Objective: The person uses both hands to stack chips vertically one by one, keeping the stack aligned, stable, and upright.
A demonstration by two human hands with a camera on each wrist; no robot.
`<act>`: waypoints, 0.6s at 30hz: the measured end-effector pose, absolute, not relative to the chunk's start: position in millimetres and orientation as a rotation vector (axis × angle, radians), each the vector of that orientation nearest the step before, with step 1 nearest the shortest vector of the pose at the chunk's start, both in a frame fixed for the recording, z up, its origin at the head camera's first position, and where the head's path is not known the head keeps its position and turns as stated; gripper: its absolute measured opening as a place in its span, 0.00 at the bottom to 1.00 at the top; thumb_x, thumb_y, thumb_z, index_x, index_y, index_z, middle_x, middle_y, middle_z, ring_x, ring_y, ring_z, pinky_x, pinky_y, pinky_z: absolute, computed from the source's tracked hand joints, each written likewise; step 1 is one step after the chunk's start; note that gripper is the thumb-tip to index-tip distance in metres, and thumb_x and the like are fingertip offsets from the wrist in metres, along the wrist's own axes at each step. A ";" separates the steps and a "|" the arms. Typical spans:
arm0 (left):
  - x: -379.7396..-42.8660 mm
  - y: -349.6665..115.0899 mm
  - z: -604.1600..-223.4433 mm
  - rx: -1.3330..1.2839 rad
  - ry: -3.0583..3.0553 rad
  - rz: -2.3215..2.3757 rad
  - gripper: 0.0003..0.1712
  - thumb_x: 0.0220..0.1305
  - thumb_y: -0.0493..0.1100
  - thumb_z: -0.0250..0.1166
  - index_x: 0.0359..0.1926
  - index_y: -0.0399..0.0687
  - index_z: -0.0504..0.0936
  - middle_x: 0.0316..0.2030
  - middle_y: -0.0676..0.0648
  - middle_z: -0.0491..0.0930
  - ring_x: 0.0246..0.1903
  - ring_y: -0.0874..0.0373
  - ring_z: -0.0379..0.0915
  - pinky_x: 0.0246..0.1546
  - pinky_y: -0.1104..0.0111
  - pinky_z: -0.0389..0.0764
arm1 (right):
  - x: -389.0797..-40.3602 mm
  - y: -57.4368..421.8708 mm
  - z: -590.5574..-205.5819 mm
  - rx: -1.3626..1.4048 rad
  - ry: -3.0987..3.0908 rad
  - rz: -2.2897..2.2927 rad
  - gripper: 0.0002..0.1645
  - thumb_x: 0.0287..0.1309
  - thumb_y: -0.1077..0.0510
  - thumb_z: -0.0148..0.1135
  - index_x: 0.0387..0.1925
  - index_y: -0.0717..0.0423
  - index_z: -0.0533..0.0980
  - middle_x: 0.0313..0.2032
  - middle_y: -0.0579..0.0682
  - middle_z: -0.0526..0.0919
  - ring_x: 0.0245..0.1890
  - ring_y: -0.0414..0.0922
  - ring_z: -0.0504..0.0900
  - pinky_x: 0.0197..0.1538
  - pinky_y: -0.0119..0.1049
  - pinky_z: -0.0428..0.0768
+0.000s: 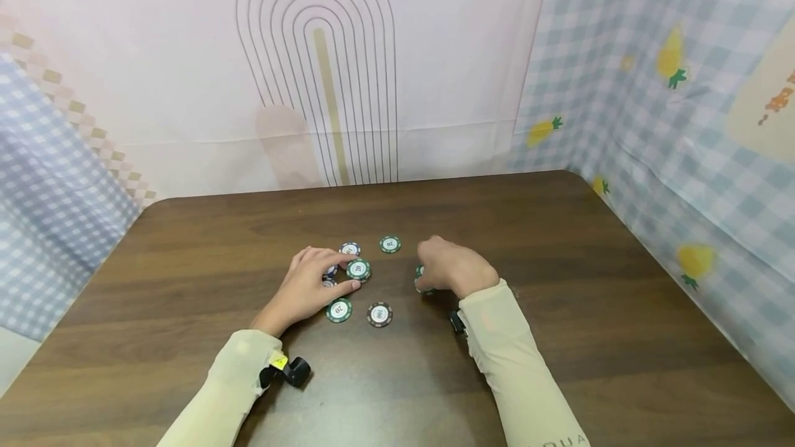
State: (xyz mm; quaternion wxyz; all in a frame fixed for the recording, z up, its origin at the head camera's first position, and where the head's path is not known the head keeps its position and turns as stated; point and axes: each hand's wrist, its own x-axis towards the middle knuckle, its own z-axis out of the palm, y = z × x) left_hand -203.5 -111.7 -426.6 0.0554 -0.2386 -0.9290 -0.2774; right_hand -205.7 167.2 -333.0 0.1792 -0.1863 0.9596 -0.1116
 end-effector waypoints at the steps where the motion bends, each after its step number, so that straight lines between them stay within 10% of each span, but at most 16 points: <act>1: -203.3 -111.8 -426.9 -0.725 -2.823 -0.842 0.28 0.67 0.60 0.72 0.65 0.58 0.84 0.49 0.54 0.83 0.63 0.48 0.71 0.78 0.40 0.46 | -205.7 166.6 -333.3 -0.531 2.714 -0.320 0.08 0.55 0.63 0.68 0.31 0.56 0.75 0.38 0.53 0.74 0.33 0.47 0.72 0.35 0.37 0.71; 18: -204.8 -113.2 -427.4 -0.735 -2.833 -0.840 0.29 0.68 0.60 0.72 0.66 0.59 0.83 0.50 0.55 0.83 0.63 0.50 0.71 0.78 0.42 0.47 | -209.0 160.4 -336.4 -0.678 2.748 -0.376 0.14 0.57 0.64 0.66 0.46 0.60 0.79 0.42 0.54 0.77 0.37 0.47 0.75 0.40 0.38 0.77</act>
